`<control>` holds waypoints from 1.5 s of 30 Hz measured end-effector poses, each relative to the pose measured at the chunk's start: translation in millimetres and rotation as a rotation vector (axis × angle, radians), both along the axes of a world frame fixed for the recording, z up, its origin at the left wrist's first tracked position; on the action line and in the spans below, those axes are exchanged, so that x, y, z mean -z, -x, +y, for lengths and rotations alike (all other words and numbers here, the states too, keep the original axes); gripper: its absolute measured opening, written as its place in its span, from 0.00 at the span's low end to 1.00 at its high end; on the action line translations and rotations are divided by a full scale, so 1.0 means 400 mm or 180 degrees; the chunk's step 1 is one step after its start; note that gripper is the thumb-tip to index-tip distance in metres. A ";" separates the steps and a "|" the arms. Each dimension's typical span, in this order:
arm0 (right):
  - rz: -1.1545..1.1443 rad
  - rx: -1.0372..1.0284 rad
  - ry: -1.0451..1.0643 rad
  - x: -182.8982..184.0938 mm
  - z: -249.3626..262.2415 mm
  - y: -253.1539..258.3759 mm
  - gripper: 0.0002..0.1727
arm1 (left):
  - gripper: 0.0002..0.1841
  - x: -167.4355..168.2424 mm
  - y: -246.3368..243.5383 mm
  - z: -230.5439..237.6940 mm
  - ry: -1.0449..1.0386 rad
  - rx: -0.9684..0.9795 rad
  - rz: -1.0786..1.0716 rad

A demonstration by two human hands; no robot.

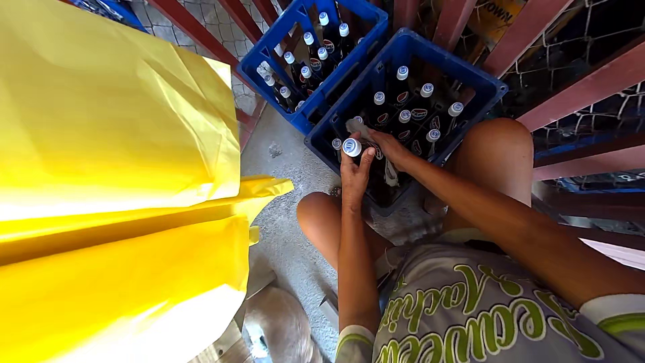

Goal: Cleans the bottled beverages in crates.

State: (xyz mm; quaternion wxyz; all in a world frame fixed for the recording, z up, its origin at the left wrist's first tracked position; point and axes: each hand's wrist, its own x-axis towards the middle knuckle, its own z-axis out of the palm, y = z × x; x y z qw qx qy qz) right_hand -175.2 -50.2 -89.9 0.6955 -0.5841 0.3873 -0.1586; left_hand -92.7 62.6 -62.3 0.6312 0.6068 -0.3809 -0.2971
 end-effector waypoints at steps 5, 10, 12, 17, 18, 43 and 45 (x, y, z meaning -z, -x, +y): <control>-0.0376 0.1085 -0.0060 -0.159 0.134 0.025 0.25 | 0.35 -0.012 -0.010 -0.008 0.0088 0.0078 0.0200; -0.0355 0.1216 0.0619 -0.011 0.103 0.009 0.24 | 0.26 -0.013 -0.018 -0.011 -0.0039 0.0059 0.0020; 0.0024 0.1185 0.0164 0.052 0.077 0.005 0.27 | 0.24 -0.014 -0.022 -0.009 -0.0006 0.0058 0.0105; -0.0071 0.1246 -0.0092 -0.058 0.118 0.010 0.26 | 0.26 -0.016 -0.019 -0.015 -0.0015 0.0164 0.0216; -0.0157 0.1154 0.0366 -0.086 0.144 0.021 0.25 | 0.26 -0.016 -0.019 -0.015 -0.0039 0.0188 0.0236; 0.0702 -0.3451 0.5201 -0.069 -0.015 0.124 0.18 | 0.18 -0.099 -0.092 -0.186 -0.0402 0.1460 -0.0361; 0.1401 -0.4135 0.4802 -0.068 0.018 0.077 0.17 | 0.18 -0.098 -0.090 -0.191 -0.0401 0.1505 -0.0420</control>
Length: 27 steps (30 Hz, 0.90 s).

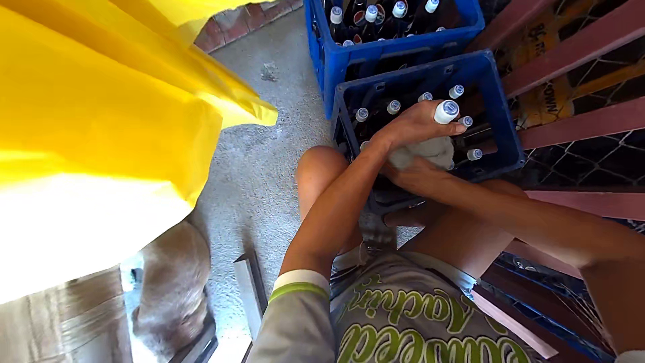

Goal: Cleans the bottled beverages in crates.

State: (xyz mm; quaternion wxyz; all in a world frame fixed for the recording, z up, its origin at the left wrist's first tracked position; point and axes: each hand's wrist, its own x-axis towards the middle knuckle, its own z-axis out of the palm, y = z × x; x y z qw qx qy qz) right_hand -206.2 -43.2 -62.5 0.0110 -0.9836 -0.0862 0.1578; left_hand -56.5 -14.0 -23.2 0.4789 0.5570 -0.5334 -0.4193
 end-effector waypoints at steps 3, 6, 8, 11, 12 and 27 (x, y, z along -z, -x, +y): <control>0.0863 0.1673 -0.1059 0.147 0.079 -0.049 0.22 | 0.19 -0.006 0.002 -0.001 -0.0081 0.0062 0.0028; 0.0614 0.1816 -0.1307 0.206 0.071 -0.045 0.23 | 0.19 -0.002 0.001 0.001 -0.0027 0.0136 0.0035; -0.0299 0.1526 -0.1491 0.254 0.061 -0.006 0.20 | 0.19 0.001 -0.002 0.005 -0.0014 0.0195 0.0049; 0.0418 0.1798 -0.1769 0.092 0.071 -0.014 0.20 | 0.19 -0.007 -0.010 0.012 -0.0074 0.0258 0.0090; 0.0430 0.1720 -0.1661 0.057 0.072 -0.005 0.20 | 0.19 -0.009 -0.012 0.014 -0.0068 0.0269 0.0093; 0.0434 0.1598 -0.1116 0.138 0.088 -0.036 0.19 | 0.22 -0.021 0.017 -0.003 -0.0300 0.0450 -0.0322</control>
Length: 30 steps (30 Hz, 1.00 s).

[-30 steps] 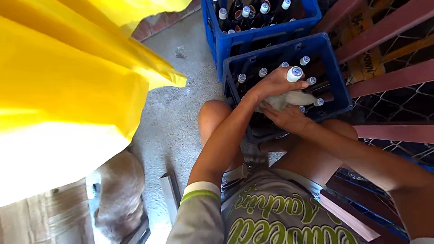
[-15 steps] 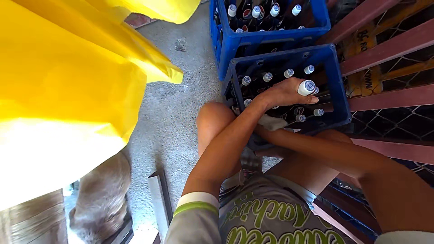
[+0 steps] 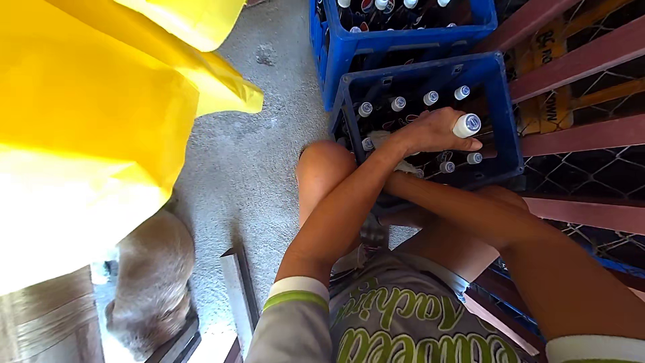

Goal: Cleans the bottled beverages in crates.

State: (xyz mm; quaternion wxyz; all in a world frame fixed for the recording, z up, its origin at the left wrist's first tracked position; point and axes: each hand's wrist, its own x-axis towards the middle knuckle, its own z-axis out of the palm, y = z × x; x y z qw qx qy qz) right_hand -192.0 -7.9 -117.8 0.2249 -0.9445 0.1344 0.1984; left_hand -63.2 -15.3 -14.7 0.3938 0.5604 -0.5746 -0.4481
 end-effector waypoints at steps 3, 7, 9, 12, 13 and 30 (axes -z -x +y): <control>-0.0501 -0.0008 0.0244 -0.001 -0.006 0.010 0.18 | 0.22 0.003 -0.007 -0.004 -0.0031 -0.0030 0.0067; 0.0205 0.0349 0.0453 -0.114 0.016 -0.032 0.21 | 0.22 -0.005 -0.004 0.003 0.0020 -0.0030 -0.0182; 0.0210 0.0555 0.0470 -0.135 0.010 -0.046 0.22 | 0.23 -0.011 -0.005 0.003 -0.0012 0.0017 -0.0296; -0.0104 0.0094 0.0277 -0.073 -0.030 -0.010 0.20 | 0.23 -0.016 0.005 -0.010 -0.0066 0.0031 -0.0413; 0.0630 -0.0090 0.0007 -0.083 -0.039 -0.029 0.23 | 0.23 -0.014 0.009 -0.012 -0.0061 0.0049 -0.0397; -0.1252 -0.1229 0.1293 -0.229 -0.103 0.128 0.15 | 0.22 -0.001 -0.005 -0.006 0.0028 -0.0112 0.0053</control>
